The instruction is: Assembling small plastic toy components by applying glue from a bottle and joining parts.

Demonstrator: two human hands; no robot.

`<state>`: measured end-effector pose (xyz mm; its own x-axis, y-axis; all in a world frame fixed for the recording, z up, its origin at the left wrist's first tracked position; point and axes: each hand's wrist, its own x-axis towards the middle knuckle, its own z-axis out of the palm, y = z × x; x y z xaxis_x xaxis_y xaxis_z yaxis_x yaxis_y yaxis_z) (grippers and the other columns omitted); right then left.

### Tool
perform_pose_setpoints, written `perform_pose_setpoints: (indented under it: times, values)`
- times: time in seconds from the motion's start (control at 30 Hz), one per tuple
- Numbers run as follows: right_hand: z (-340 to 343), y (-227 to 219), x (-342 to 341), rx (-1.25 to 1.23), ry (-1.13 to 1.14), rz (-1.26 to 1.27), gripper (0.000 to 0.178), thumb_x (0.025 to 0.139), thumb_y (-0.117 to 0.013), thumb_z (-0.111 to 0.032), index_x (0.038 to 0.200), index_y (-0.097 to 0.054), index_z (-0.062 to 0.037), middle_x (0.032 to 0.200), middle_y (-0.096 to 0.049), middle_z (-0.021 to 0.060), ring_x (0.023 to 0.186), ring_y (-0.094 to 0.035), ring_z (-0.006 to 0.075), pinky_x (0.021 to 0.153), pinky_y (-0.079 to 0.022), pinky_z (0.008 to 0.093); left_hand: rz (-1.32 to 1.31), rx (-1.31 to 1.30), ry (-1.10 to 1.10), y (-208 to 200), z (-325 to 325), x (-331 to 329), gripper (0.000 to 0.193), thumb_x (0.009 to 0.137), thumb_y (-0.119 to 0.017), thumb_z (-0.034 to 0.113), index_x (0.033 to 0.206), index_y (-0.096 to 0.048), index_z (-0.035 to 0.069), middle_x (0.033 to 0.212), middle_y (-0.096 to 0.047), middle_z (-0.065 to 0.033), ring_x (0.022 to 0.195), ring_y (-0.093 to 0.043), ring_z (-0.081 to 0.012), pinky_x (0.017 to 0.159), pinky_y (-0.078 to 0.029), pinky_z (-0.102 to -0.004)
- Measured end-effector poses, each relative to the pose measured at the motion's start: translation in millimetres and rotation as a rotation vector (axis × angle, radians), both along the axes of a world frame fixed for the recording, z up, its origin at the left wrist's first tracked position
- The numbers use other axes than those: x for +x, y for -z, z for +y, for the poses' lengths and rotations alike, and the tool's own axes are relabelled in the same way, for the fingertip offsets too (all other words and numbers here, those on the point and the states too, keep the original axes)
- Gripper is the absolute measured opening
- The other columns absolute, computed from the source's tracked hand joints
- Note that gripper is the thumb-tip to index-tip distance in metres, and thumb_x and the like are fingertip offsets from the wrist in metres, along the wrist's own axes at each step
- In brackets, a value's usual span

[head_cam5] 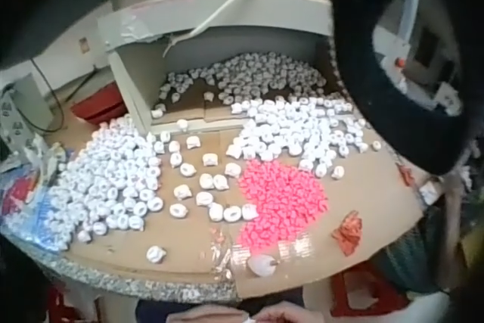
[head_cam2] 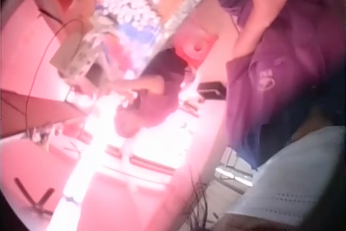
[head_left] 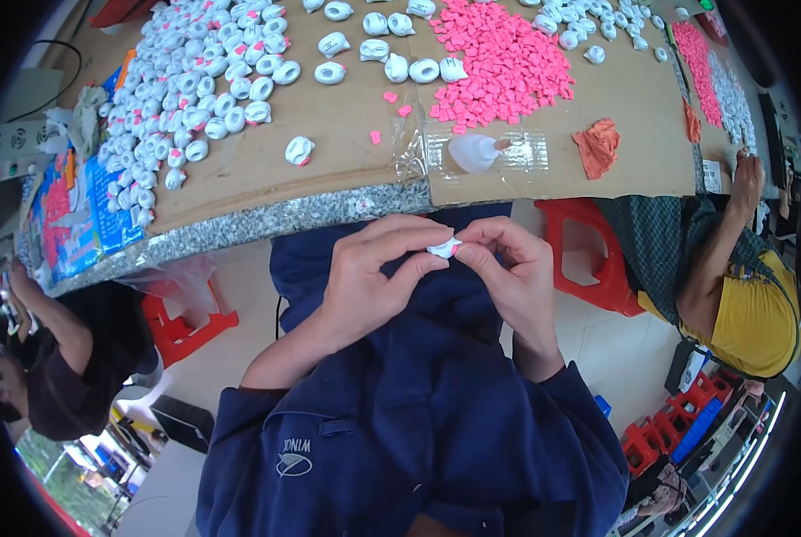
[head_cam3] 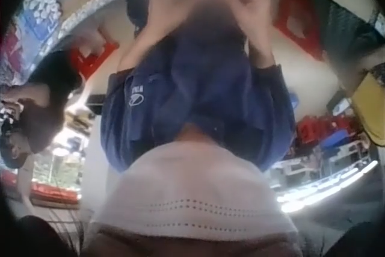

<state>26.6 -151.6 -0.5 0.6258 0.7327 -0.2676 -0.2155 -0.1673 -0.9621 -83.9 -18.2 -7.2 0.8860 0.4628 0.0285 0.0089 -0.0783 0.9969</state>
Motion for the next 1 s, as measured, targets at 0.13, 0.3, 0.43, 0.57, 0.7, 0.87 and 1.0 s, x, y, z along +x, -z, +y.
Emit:
perform_pose_setpoints:
  times: [0.13,0.3,0.43,0.57,0.7,0.87,1.0]
  values:
    - [0.8,1.4,-4.3,0.012,0.001,-0.375,0.011,0.075,-0.065,0.003,0.085,-0.062,0.0035,0.082,-0.060,0.0063,0.075,-0.055,0.0107,0.064,-0.043,0.0215,-0.004,0.053,-0.111,5.1,-8.9,-6.0,0.022,0.071,-0.069,-0.001,0.092,-0.066,0.001,0.092,-0.065,-0.0111,0.084,-0.063,-0.0206,0.073,-0.051,-0.0282]
    - [1.5,8.3,-5.3,0.106,-0.013,-0.376,0.010,0.073,-0.066,0.005,0.082,-0.062,0.0031,0.080,-0.060,0.0072,0.074,-0.053,0.0135,0.064,-0.042,0.0235,-0.014,0.077,-0.145,0.9,-13.6,-8.5,0.021,0.070,-0.069,-0.002,0.091,-0.067,0.001,0.091,-0.065,-0.0113,0.083,-0.064,-0.0208,0.073,-0.051,-0.0279]
    - [5.3,14.8,-10.7,0.153,0.016,-0.432,0.008,0.073,-0.066,0.005,0.079,-0.061,0.0031,0.079,-0.059,0.0074,0.074,-0.053,0.0140,0.063,-0.042,0.0241,-0.036,0.141,-0.090,4.1,-8.9,-11.9,0.021,0.072,-0.067,-0.006,0.093,-0.065,-0.002,0.096,-0.063,-0.0140,0.086,-0.061,-0.0185,0.074,-0.050,-0.0262]
    - [6.6,17.6,-13.7,0.147,0.054,-0.430,0.007,0.074,-0.065,0.004,0.079,-0.060,0.0032,0.078,-0.059,0.0072,0.074,-0.053,0.0143,0.062,-0.042,0.0241,-0.030,0.127,-0.094,6.8,-7.6,-12.1,0.021,0.072,-0.067,-0.006,0.092,-0.066,-0.002,0.094,-0.063,-0.0141,0.086,-0.061,-0.0186,0.074,-0.050,-0.0261]
    - [9.2,20.5,-13.4,0.154,0.063,-0.438,0.008,0.074,-0.065,0.004,0.079,-0.060,0.0030,0.078,-0.059,0.0073,0.073,-0.053,0.0143,0.062,-0.042,0.0238,-0.018,0.105,-0.085,7.2,-5.2,-12.3,0.021,0.073,-0.066,-0.006,0.093,-0.065,-0.001,0.096,-0.063,-0.0137,0.086,-0.061,-0.0182,0.074,-0.051,-0.0260]
    - [12.5,18.3,-14.0,0.144,0.045,-0.396,0.008,0.074,-0.065,0.005,0.080,-0.060,0.0033,0.079,-0.059,0.0077,0.074,-0.053,0.0143,0.062,-0.042,0.0237,-0.010,0.087,-0.105,8.0,-3.7,-14.6,0.021,0.073,-0.066,-0.007,0.094,-0.065,-0.001,0.097,-0.063,-0.0133,0.087,-0.061,-0.0175,0.074,-0.051,-0.0257]
    - [18.6,8.6,-10.8,0.149,0.030,-0.382,0.010,0.072,-0.065,0.007,0.080,-0.060,0.0039,0.079,-0.059,0.0077,0.076,-0.054,0.0141,0.064,-0.042,0.0236,-0.015,0.038,-0.140,-4.2,6.3,-10.7,0.020,0.072,-0.066,-0.006,0.091,-0.065,-0.001,0.095,-0.063,-0.0123,0.087,-0.061,-0.0187,0.076,-0.050,-0.0273]
